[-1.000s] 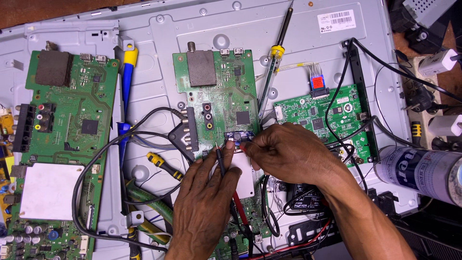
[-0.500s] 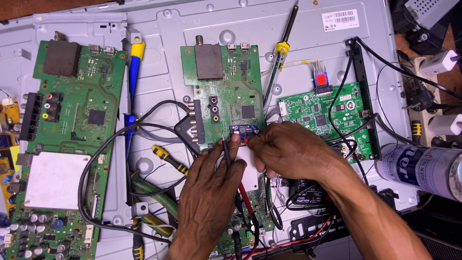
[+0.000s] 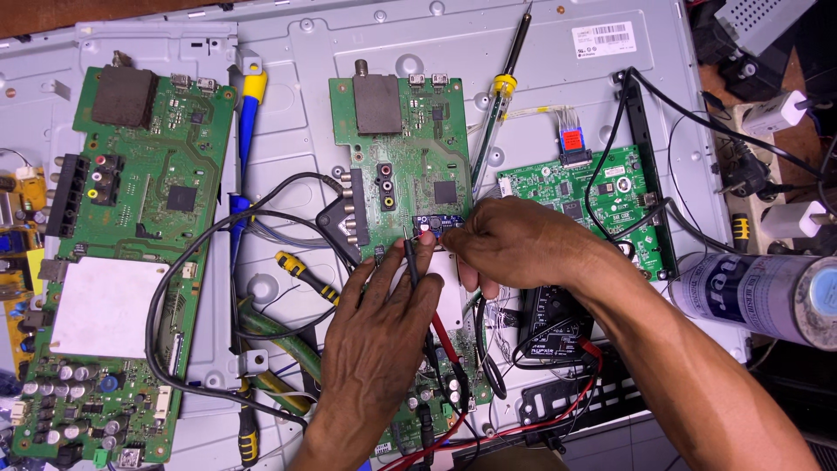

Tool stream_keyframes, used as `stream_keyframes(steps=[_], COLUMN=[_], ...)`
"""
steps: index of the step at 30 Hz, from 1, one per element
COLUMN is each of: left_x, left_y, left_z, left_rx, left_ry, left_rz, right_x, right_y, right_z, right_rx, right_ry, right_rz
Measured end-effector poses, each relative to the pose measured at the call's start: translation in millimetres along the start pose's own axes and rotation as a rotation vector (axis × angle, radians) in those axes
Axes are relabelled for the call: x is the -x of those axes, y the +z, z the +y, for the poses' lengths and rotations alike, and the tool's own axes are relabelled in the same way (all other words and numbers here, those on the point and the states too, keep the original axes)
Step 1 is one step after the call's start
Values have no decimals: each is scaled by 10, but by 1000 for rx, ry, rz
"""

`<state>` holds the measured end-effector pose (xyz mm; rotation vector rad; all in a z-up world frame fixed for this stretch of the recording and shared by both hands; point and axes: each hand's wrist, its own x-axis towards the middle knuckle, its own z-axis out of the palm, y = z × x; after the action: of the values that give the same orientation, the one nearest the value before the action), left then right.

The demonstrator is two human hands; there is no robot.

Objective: The person uses a multimeter to test various points on several green circuit boards laid out on a workbench. They move the multimeter probes between different components and connectors on the boards, checking electrical readings displayed on the multimeter's screen.

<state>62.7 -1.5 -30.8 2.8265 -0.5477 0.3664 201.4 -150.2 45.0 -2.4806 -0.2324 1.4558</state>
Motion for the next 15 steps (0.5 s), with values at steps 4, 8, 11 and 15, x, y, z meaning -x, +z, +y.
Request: stream_keyframes(steps=[4,8,11,15], left_x=[-11,-12,-9,-11], left_y=[13,-5,2,20], left_z=[-10,-11,-14,-18], left_rx=[10,52,61,64], left_ry=[-3,-11,-12,-7], left_rz=[15,37,50,55], right_x=[55,-13,11,22], right_y=[-50,-48,-99,-146], right_z=[-81,-47,-87,-124], right_rx=[-26,36,49,181], right_ry=[56,35,46,47], right_rz=[-12,-13,1,81])
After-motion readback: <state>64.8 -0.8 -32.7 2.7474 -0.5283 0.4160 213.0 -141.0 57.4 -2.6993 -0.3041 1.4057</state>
